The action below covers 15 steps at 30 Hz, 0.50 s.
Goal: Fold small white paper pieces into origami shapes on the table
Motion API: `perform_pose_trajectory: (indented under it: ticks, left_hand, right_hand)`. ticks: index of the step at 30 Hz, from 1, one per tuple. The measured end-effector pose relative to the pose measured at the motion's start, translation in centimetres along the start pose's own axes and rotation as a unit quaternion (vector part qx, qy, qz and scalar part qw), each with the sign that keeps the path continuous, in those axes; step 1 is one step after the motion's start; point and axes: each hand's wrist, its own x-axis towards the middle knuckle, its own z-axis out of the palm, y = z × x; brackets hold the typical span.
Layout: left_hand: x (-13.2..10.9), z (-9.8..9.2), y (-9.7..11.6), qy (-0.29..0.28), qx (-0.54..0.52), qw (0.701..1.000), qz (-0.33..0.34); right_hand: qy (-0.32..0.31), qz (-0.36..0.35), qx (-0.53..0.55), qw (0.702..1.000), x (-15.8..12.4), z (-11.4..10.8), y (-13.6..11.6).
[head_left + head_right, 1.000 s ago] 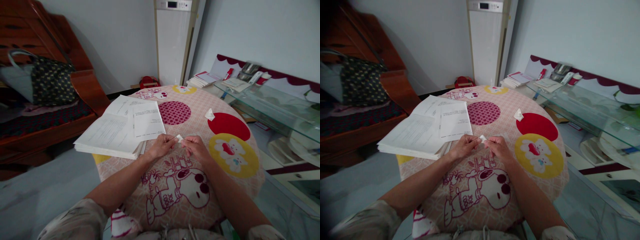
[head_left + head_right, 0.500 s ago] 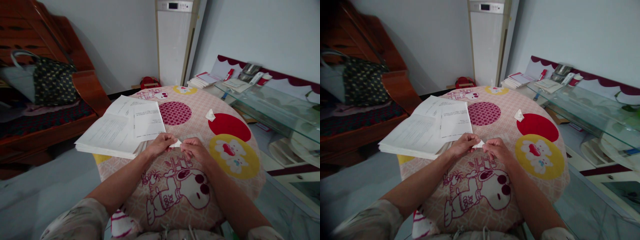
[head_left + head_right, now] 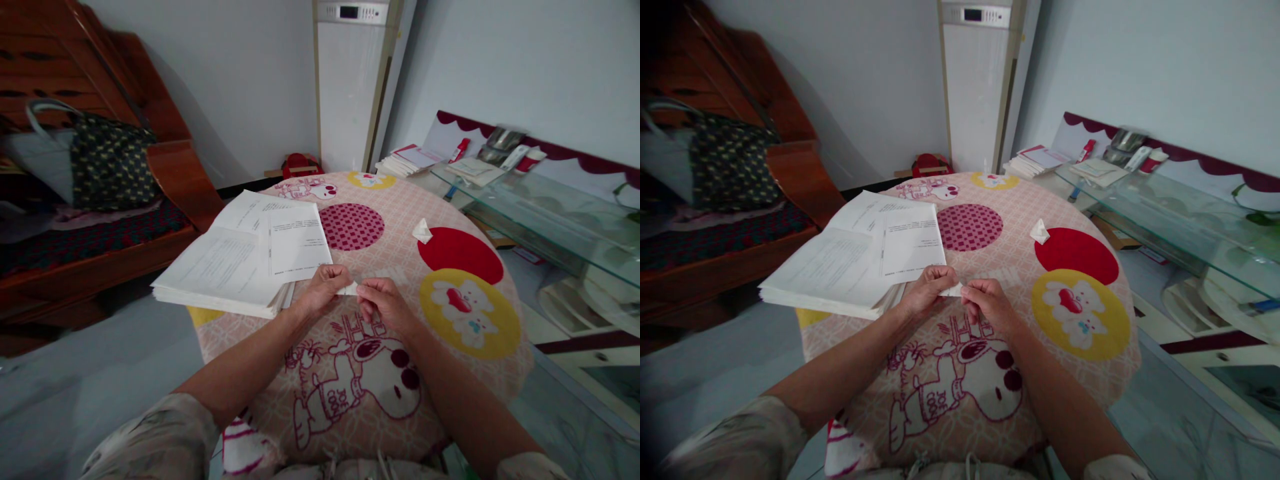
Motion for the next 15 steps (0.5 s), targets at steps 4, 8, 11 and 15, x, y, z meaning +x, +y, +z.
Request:
perform_pose_trajectory:
  ticks: [4, 8, 11, 15]
  left_hand:
    - [0.09, 0.08, -0.23, 0.022, 0.049, 0.998, 0.038]
    - [0.34, 0.03, -0.27, -0.002, 0.107, 0.992, 0.063]
    - [0.42, 0.00, -0.20, -0.027, 0.103, 0.992, 0.061]
    - [0.23, 0.08, -0.11, -0.038, 0.053, 0.997, 0.035]
  right_hand:
    - [-0.012, 0.027, 0.009, 1.000, 0.25, 0.35, 0.04]
    - [0.013, 0.021, 0.032, 0.999, 0.26, 0.50, 0.08]
    - [0.034, -0.002, 0.039, 0.999, 0.07, 0.51, 0.03]
    - [0.020, -0.003, 0.027, 0.999, -0.05, 0.48, -0.09]
